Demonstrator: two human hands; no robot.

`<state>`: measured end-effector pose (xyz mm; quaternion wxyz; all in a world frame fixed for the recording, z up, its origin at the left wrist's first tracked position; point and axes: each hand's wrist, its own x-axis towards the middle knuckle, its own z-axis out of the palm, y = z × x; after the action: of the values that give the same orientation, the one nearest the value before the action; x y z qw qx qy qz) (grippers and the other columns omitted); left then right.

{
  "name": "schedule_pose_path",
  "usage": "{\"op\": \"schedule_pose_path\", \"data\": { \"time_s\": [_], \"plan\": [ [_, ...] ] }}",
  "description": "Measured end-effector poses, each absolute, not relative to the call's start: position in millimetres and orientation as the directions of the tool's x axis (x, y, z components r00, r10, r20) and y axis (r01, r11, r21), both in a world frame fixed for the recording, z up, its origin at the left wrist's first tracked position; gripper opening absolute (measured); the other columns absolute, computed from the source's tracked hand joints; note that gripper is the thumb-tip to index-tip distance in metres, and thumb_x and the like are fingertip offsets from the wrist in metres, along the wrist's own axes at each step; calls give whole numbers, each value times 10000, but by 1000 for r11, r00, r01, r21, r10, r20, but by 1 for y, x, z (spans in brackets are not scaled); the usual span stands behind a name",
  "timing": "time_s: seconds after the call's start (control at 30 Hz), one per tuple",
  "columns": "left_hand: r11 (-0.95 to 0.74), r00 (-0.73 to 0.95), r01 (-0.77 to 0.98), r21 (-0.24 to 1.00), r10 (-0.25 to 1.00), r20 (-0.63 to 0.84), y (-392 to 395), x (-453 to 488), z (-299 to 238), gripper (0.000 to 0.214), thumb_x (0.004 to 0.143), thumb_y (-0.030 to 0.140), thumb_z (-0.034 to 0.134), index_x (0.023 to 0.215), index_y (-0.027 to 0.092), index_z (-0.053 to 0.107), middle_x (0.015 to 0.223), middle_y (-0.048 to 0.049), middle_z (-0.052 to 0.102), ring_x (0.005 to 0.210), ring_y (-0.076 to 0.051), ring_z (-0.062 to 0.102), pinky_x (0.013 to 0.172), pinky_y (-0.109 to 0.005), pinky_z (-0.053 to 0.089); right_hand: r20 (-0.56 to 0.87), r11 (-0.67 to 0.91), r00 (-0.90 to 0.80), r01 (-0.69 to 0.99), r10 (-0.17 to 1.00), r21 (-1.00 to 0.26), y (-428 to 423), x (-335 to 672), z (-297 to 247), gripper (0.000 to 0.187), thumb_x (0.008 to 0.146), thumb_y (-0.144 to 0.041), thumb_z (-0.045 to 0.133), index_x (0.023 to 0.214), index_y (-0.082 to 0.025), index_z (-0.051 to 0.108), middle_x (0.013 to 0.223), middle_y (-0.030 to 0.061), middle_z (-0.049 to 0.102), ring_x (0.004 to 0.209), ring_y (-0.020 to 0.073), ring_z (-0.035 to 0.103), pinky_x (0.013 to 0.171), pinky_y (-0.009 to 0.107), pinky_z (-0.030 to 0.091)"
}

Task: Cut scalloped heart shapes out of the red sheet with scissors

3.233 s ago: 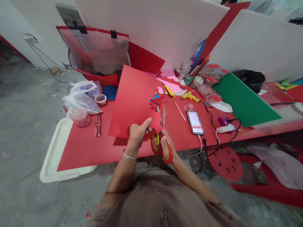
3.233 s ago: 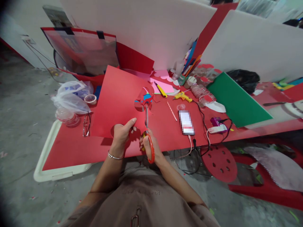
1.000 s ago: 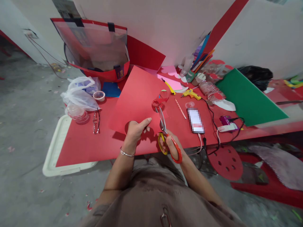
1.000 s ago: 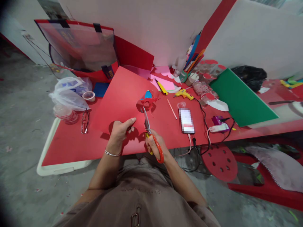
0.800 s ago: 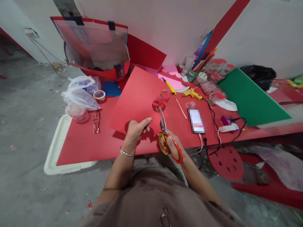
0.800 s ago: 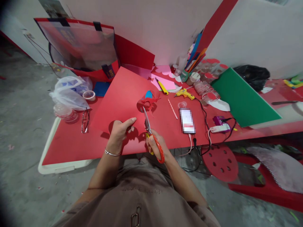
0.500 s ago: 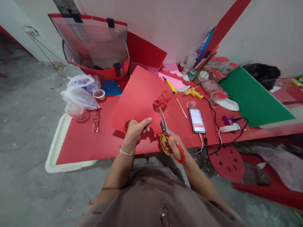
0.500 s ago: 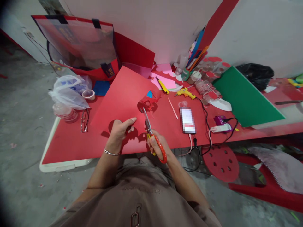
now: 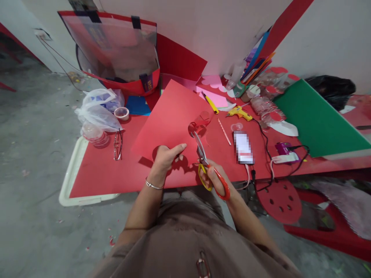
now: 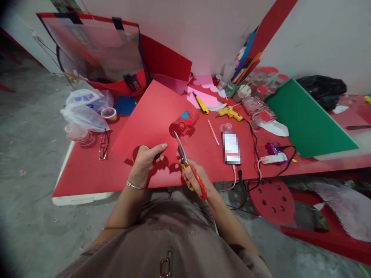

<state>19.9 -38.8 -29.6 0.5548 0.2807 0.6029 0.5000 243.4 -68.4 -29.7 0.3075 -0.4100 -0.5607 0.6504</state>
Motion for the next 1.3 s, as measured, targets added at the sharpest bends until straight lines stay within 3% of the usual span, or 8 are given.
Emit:
{"op": "schedule_pose_path", "data": {
  "time_s": [0.8, 1.3],
  "plan": [
    [462, -165, -89, 883, 867, -470, -41, 18, -21, 596, 684, 619, 862, 434, 169, 563, 428, -25, 523, 365, -56, 368, 392, -249, 239, -197, -148, -530, 133, 825, -980, -68, 269, -27, 597, 1030, -693, 521, 1329, -185, 618, 661, -52, 456, 469, 102, 431, 443, 238, 338],
    [501, -105, -11, 866, 860, -499, -42, 20, -18, 601, 706, 601, 833, 413, 188, 511, 409, -20, 493, 367, -67, 384, 405, -256, 251, -214, -182, -576, 113, 789, -977, -63, 268, -28, 750, 970, -801, 500, 1419, -207, 592, 820, 24, 567, 601, 141, 499, 521, 269, 432]
  ]
}}
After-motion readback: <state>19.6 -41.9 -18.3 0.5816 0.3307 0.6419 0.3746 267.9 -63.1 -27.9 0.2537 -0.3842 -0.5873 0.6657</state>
